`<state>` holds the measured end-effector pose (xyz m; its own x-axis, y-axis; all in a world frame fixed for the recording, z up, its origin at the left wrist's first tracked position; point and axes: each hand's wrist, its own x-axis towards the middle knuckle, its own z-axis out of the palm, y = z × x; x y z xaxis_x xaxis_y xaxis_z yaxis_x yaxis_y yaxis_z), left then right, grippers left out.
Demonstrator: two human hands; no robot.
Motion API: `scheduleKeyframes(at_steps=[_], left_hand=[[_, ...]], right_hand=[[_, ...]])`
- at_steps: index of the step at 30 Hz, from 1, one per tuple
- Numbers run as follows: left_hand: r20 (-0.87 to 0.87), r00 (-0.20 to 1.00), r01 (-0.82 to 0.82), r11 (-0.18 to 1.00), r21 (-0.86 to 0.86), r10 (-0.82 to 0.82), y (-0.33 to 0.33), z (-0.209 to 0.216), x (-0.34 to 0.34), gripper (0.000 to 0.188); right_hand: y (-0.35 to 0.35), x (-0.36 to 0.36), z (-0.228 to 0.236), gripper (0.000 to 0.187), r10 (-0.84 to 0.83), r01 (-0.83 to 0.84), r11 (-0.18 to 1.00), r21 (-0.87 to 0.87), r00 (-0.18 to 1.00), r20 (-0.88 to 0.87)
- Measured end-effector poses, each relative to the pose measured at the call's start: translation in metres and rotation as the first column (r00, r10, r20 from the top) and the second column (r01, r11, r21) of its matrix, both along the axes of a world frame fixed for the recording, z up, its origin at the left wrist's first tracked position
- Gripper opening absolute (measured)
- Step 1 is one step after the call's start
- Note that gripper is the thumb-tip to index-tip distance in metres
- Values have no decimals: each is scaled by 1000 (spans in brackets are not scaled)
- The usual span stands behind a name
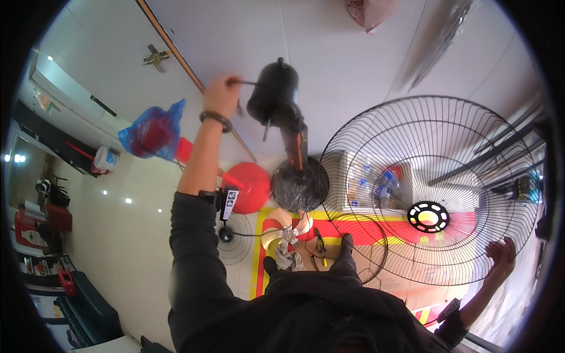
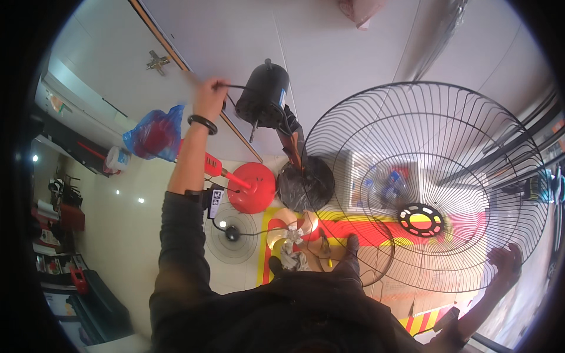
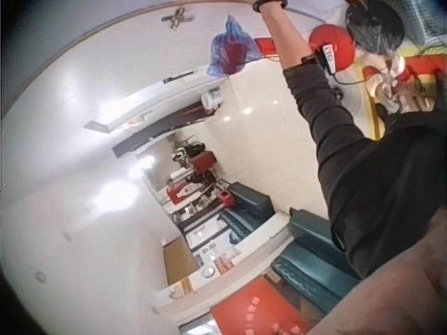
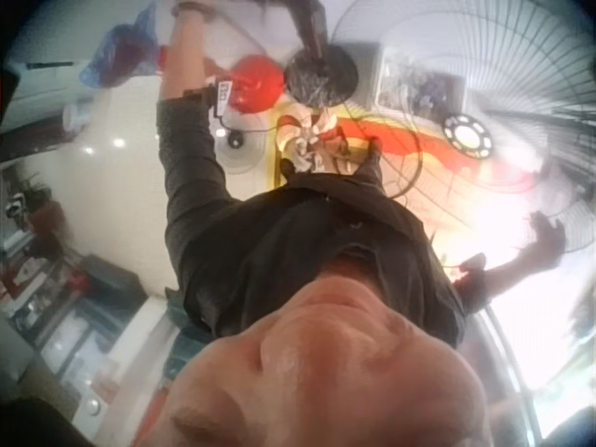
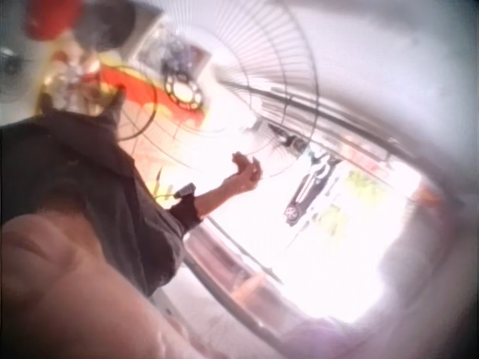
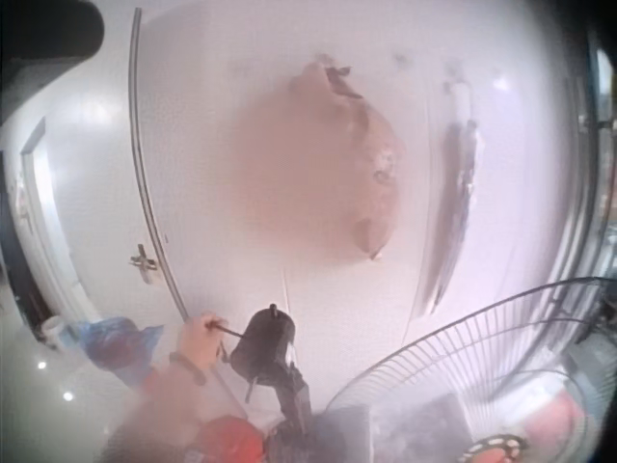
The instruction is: The person picks up a fan blade and a front grille, then walks to a standing fan. They attach the front grille to the fan, secure it, and then mount the fan blade onto the motor shaft, completing the assembly.
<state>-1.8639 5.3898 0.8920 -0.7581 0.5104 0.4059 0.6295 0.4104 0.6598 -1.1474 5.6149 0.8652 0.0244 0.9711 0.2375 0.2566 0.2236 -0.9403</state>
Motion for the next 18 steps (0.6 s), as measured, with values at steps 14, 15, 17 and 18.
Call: scheduleKeyframes(at_steps=[14,15,17,18], left_hand=[[56,998,-35,990,139,28,-123,60,53,29],[162,977,-170,962,214,136,-152,48,51,28],[271,938,-303,894,330,217,-207,16,65,25],[312,905,-393,847,357,288,-224,-1,76,23]], right_hand=[[-5,-175,-14,26,326,-321,945,60,929,-176],[-15,-208,-15,24,362,-355,932,72,904,-228],[-38,-272,-16,22,479,-462,877,129,832,-281],[-49,-301,-15,21,503,-489,863,125,811,-298]])
